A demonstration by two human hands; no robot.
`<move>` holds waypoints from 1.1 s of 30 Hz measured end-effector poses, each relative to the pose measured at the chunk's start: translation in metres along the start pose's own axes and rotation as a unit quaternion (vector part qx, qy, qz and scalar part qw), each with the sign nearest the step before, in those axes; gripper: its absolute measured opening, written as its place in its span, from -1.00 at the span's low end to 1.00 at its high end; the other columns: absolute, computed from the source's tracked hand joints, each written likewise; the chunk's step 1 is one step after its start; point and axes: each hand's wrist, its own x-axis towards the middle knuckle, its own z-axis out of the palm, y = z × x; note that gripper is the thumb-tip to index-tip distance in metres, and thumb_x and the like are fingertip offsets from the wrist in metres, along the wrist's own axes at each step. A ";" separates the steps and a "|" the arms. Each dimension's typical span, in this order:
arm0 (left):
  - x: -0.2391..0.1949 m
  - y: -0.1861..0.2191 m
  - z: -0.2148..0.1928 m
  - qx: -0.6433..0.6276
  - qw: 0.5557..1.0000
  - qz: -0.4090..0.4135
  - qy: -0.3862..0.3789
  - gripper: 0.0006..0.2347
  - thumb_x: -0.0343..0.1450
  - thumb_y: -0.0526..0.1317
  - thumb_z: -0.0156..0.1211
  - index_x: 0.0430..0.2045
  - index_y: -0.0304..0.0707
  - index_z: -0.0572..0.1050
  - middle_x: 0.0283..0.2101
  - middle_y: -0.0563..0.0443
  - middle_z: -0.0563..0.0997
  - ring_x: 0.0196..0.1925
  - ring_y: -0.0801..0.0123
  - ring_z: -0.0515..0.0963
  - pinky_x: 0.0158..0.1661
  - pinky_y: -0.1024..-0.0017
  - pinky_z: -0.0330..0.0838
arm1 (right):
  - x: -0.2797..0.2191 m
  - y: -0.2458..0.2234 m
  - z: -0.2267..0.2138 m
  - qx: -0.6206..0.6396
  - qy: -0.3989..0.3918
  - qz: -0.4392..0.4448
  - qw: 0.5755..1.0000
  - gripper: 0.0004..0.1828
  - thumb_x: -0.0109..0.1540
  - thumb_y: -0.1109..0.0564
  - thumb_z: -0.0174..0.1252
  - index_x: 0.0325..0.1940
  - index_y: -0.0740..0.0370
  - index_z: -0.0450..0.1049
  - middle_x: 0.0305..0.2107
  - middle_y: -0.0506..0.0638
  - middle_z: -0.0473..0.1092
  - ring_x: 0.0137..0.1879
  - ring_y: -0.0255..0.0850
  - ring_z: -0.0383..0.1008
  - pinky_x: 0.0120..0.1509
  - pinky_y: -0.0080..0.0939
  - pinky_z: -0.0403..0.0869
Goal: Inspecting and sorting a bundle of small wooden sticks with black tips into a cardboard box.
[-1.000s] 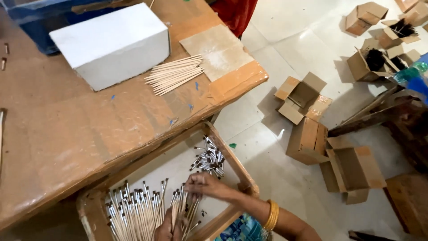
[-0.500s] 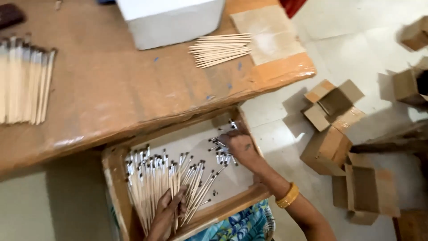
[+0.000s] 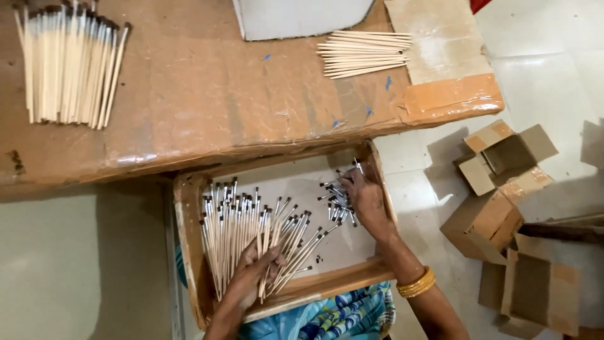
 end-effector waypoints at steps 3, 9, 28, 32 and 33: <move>0.005 0.006 0.010 -0.030 0.999 0.010 -0.019 -0.73 0.41 -0.25 0.25 -0.04 -0.30 0.46 -0.52 -0.09 0.63 -0.71 0.52 0.37 -0.74 0.55 0.19 | -0.002 0.004 0.001 -0.096 -0.027 -0.004 0.995 -0.79 0.30 0.07 0.25 -0.15 0.26 0.46 -0.36 0.12 0.54 -0.33 0.11 0.54 -0.35 0.07 0.47; 0.003 0.001 0.008 -0.080 0.996 -0.004 -0.049 -0.73 0.42 -0.28 0.29 -0.02 -0.31 0.47 -0.46 -0.04 0.62 -0.65 0.58 0.39 -0.68 0.62 0.20 | -0.002 -0.008 -0.003 -0.141 -0.035 -0.078 0.986 -0.80 0.26 0.03 0.28 -0.24 0.18 0.47 -0.37 0.12 0.52 -0.31 0.01 0.55 -0.30 -0.05 0.51; 0.023 -0.008 0.023 -0.067 0.990 -0.045 -0.116 -0.74 0.44 -0.28 0.22 0.01 -0.30 0.47 -0.55 0.04 0.53 -0.72 0.63 0.27 -0.72 0.61 0.03 | -0.033 -0.064 -0.020 0.587 -0.183 0.214 0.759 -0.87 0.32 0.12 0.17 -0.23 0.23 0.43 -0.39 0.07 0.57 -0.30 -0.23 0.62 -0.25 -0.22 0.60; 0.031 -0.031 0.025 0.121 0.988 0.080 -0.054 -0.77 0.45 -0.25 0.19 -0.06 -0.34 0.59 -0.61 -0.03 0.57 -0.71 0.53 0.34 -0.67 0.53 0.16 | -0.046 -0.062 -0.008 0.572 -0.216 0.217 0.761 -0.82 0.33 0.09 0.23 -0.22 0.25 0.46 -0.45 -0.02 0.51 -0.36 -0.29 0.56 -0.26 -0.29 0.55; 0.035 -0.040 0.025 0.222 0.961 0.164 -0.006 -0.80 0.49 -0.26 0.19 -0.07 -0.34 0.63 -0.61 -0.09 0.58 -0.64 0.44 0.46 -0.59 0.48 0.30 | -0.045 -0.059 -0.002 0.584 -0.222 0.219 0.750 -0.81 0.35 0.08 0.24 -0.22 0.25 0.45 -0.45 -0.02 0.51 -0.36 -0.31 0.55 -0.26 -0.31 0.52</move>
